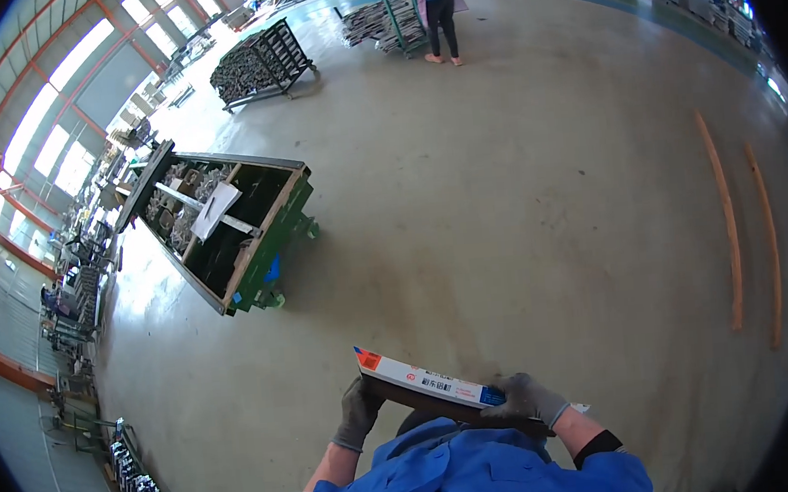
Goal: Moving and stacking metal components from the floor onto a workbench in a fabrication facility.
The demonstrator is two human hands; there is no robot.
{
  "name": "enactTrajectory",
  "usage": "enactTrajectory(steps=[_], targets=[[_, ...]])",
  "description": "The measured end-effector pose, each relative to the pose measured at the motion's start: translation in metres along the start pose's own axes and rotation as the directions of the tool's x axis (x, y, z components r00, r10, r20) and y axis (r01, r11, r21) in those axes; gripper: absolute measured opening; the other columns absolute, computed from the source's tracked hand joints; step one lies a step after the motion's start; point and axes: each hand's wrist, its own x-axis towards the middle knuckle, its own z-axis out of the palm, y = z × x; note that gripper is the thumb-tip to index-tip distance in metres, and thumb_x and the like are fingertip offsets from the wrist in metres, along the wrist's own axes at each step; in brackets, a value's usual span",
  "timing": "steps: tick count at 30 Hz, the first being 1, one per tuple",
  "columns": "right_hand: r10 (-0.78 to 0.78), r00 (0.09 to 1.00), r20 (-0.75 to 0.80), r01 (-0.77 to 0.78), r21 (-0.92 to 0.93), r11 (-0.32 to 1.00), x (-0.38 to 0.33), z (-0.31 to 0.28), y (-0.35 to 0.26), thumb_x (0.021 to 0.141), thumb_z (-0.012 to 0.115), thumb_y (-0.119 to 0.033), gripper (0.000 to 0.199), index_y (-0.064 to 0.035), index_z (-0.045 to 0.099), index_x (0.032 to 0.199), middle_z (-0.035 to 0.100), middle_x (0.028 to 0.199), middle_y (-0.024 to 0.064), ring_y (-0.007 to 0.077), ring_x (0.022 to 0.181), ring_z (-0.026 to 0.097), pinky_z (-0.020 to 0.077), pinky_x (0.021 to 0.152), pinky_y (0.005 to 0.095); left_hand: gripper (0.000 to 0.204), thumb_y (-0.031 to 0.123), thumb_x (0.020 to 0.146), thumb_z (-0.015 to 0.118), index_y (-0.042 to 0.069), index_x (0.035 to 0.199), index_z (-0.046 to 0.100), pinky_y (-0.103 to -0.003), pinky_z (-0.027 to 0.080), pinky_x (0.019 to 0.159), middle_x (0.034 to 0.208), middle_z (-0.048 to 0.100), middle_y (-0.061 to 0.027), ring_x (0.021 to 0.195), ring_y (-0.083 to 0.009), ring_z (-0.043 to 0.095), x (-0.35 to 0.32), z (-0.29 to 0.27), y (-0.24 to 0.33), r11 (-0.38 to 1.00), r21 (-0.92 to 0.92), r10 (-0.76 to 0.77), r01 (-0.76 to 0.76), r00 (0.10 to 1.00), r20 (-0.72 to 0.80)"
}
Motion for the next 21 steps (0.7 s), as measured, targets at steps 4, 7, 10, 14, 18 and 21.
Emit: enactTrajectory(steps=[4, 7, 10, 14, 18, 21], targets=[[0.008, 0.994, 0.106, 0.005, -0.121, 0.993, 0.111, -0.078, 0.019, 0.075, 0.076, -0.057, 0.072, -0.0034, 0.063, 0.122, 0.069, 0.110, 0.0237, 0.0389, 0.104, 0.067, 0.0520, 0.092, 0.0418, 0.031, 0.028, 0.101, 0.051, 0.006, 0.122, 0.059, -0.039, 0.051, 0.097, 0.118, 0.064, -0.0104, 0.111, -0.0231, 0.063, 0.099, 0.014, 0.037, 0.929, -0.316, -0.246, 0.193, 0.959, -0.138], [-0.073, 0.986, 0.149, 0.098, -0.170, 0.981, 0.205, -0.129, 0.021, 0.076, 0.074, -0.058, 0.073, -0.0038, 0.062, 0.123, 0.069, 0.110, 0.0237, 0.0398, 0.105, 0.066, 0.0514, 0.093, 0.0424, 0.032, 0.030, 0.102, 0.051, 0.008, 0.124, 0.059, -0.039, 0.051, 0.097, 0.118, 0.065, -0.0099, 0.111, -0.0229, 0.063, 0.186, 0.008, 0.051, 0.915, -0.375, -0.222, 0.146, 0.961, -0.167], [-0.043, 0.978, 0.204, 0.075, -0.154, 0.985, 0.304, -0.186, 0.002, 0.077, 0.074, -0.058, 0.071, -0.0038, 0.063, 0.121, 0.069, 0.109, 0.0244, 0.0405, 0.104, 0.066, 0.0516, 0.092, 0.0434, 0.033, 0.030, 0.102, 0.050, 0.008, 0.126, 0.058, -0.038, 0.051, 0.097, 0.119, 0.065, -0.0092, 0.111, -0.0227, 0.063, 0.287, -0.006, 0.067, 0.898, -0.432, -0.196, 0.086, 0.956, -0.217], [-0.010, 0.991, 0.136, 0.033, -0.170, 0.985, 0.431, -0.258, -0.012, 0.076, 0.075, -0.055, 0.068, -0.0048, 0.064, 0.121, 0.069, 0.108, 0.0249, 0.0399, 0.103, 0.066, 0.0520, 0.092, 0.0437, 0.034, 0.031, 0.102, 0.049, 0.008, 0.126, 0.059, -0.038, 0.051, 0.096, 0.118, 0.066, -0.0075, 0.111, -0.0216, 0.063, 0.441, -0.016, 0.117, 0.891, -0.442, -0.213, 0.102, 0.955, -0.208], [0.009, 0.997, 0.073, -0.002, -0.105, 0.994, 0.543, -0.345, -0.039, 0.074, 0.077, -0.052, 0.068, -0.0067, 0.064, 0.123, 0.071, 0.104, 0.0225, 0.0369, 0.098, 0.069, 0.0540, 0.089, 0.0421, 0.033, 0.030, 0.100, 0.056, 0.008, 0.124, 0.061, -0.037, 0.054, 0.092, 0.115, 0.066, -0.0073, 0.107, -0.0212, 0.065, 0.589, -0.023, 0.182, 0.902, -0.414, -0.216, 0.125, 0.960, -0.181], [-0.038, 0.999, -0.015, 0.036, -0.071, 0.997, 0.631, -0.400, -0.051, 0.073, 0.080, -0.054, 0.067, -0.0014, 0.066, 0.112, 0.071, 0.095, 0.0234, 0.0376, 0.089, 0.071, 0.0561, 0.081, 0.0411, 0.032, 0.026, 0.098, 0.061, 0.006, 0.124, 0.060, -0.036, 0.056, 0.088, 0.112, 0.068, -0.0075, 0.100, -0.0208, 0.067, 0.696, -0.040, 0.211, 0.900, -0.427, -0.190, 0.087, 0.960, -0.206]])
